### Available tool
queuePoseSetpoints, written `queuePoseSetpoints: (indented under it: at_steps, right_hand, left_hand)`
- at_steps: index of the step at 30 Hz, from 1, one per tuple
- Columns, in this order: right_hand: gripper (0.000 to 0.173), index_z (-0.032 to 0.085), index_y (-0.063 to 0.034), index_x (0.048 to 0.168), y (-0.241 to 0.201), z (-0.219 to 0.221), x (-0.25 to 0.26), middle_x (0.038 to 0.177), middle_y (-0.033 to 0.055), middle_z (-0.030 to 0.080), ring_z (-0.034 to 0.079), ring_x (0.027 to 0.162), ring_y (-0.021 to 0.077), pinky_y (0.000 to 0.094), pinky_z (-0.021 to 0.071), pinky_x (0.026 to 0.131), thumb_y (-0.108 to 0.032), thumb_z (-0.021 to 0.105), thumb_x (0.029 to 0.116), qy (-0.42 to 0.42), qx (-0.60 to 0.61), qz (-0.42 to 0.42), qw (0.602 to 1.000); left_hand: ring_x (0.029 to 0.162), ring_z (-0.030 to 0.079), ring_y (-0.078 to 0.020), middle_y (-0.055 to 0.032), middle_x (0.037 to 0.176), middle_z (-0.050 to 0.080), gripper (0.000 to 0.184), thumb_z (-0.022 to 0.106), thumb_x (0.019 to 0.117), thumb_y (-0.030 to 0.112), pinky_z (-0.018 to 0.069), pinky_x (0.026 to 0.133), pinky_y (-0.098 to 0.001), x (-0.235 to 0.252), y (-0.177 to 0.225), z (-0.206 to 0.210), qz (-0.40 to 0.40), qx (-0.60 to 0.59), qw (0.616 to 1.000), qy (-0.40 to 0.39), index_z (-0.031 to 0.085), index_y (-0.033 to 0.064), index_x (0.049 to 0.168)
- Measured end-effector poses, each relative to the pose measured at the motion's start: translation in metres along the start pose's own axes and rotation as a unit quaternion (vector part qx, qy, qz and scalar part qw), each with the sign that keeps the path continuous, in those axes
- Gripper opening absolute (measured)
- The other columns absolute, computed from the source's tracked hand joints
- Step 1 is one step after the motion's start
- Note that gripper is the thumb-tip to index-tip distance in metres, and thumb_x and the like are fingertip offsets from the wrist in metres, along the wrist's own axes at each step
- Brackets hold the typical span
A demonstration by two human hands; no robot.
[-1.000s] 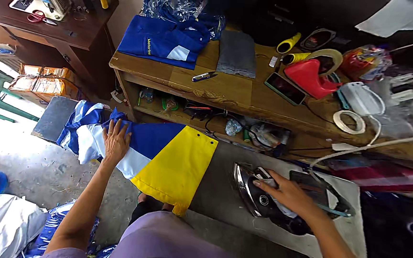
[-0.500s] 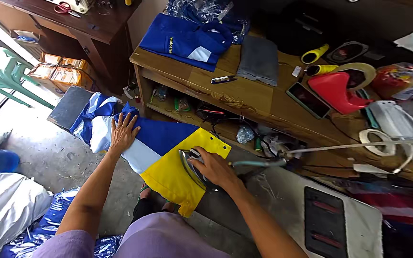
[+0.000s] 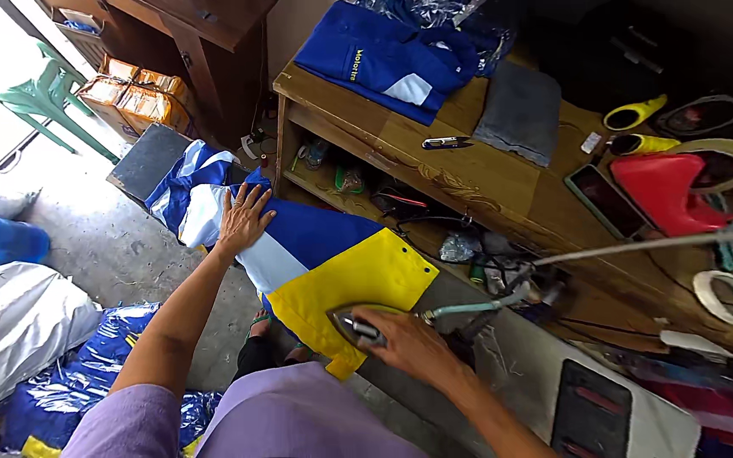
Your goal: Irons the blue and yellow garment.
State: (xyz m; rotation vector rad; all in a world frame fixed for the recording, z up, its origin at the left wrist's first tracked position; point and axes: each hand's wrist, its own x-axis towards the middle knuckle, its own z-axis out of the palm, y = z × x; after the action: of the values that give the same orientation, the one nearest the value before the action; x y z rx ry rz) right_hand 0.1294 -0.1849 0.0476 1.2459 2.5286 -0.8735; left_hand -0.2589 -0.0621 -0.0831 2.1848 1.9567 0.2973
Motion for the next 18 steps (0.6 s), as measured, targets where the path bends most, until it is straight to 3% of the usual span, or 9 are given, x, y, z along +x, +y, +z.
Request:
queuePoseSetpoints:
  at_steps: [2, 5, 9, 12, 15, 18]
  right_hand:
    - [0.048, 0.064, -0.0187, 0.135, -0.006, 0.011, -0.007, 0.093, 0.0126, 0.075, 0.073, 0.079, 0.0339, 0.0542, 0.0586, 0.069, -0.035, 0.074, 0.0913, 0.012, -0.014, -0.043, 0.999]
    - [0.045, 0.063, -0.0148, 0.134, -0.038, 0.007, 0.029, 0.092, 0.0151, 0.073, 0.073, 0.080, 0.0358, 0.0546, 0.0579, 0.069, -0.028, 0.072, 0.0911, 0.020, -0.013, -0.038, 0.999]
    - [0.040, 0.059, -0.0130, 0.134, -0.087, -0.020, 0.101, 0.100, 0.0186, 0.071, 0.070, 0.092, 0.0396, 0.0576, 0.0544, 0.077, -0.026, 0.063, 0.0966, -0.025, -0.004, 0.012, 1.000]
    - [0.037, 0.058, -0.0142, 0.134, -0.096, -0.032, 0.131, 0.101, 0.0175, 0.071, 0.070, 0.096, 0.0383, 0.0569, 0.0538, 0.080, -0.029, 0.061, 0.1001, -0.030, 0.003, 0.035, 0.999]
    - [0.039, 0.057, -0.0147, 0.136, -0.085, -0.024, 0.115, 0.102, 0.0183, 0.071, 0.070, 0.096, 0.0394, 0.0577, 0.0541, 0.079, -0.027, 0.062, 0.0986, -0.037, 0.009, 0.055, 0.998]
    - [0.042, 0.058, -0.0154, 0.136, -0.066, -0.005, 0.063, 0.099, 0.0184, 0.071, 0.070, 0.092, 0.0399, 0.0586, 0.0544, 0.076, -0.027, 0.064, 0.0958, -0.027, 0.017, 0.081, 0.996]
  left_hand:
    - [0.158, 0.017, -0.0361, -0.0038, 0.168, 0.032, 0.065, 0.025, 0.1061, 0.061, 0.0054, 0.121, -0.0711, -0.002, -0.001, -0.002, 0.013, -0.006, 1.000, -0.006, 0.037, 0.0289, 0.161]
    - [0.158, 0.019, -0.0341, -0.0034, 0.168, 0.033, 0.064, 0.024, 0.1065, 0.061, 0.0059, 0.122, -0.0693, 0.001, -0.005, -0.005, 0.031, -0.007, 0.999, -0.011, 0.037, 0.0289, 0.161]
    - [0.157, 0.023, -0.0325, -0.0020, 0.166, 0.036, 0.064, 0.022, 0.1059, 0.064, 0.0068, 0.123, -0.0681, 0.008, -0.011, 0.001, 0.023, 0.004, 1.000, -0.018, 0.039, 0.0331, 0.159]
    - [0.157, 0.022, -0.0327, -0.0015, 0.167, 0.035, 0.064, 0.021, 0.1060, 0.063, 0.0065, 0.122, -0.0686, 0.009, -0.012, -0.001, 0.020, 0.007, 0.999, -0.025, 0.037, 0.0332, 0.160]
    - [0.157, 0.022, -0.0326, -0.0011, 0.167, 0.035, 0.064, 0.021, 0.1056, 0.064, 0.0060, 0.123, -0.0684, 0.008, -0.011, -0.001, 0.018, 0.009, 0.999, -0.026, 0.037, 0.0340, 0.160]
    - [0.157, 0.021, -0.0332, -0.0016, 0.167, 0.035, 0.064, 0.022, 0.1060, 0.063, 0.0072, 0.122, -0.0691, 0.005, -0.008, -0.006, 0.022, 0.006, 1.000, -0.017, 0.037, 0.0326, 0.160]
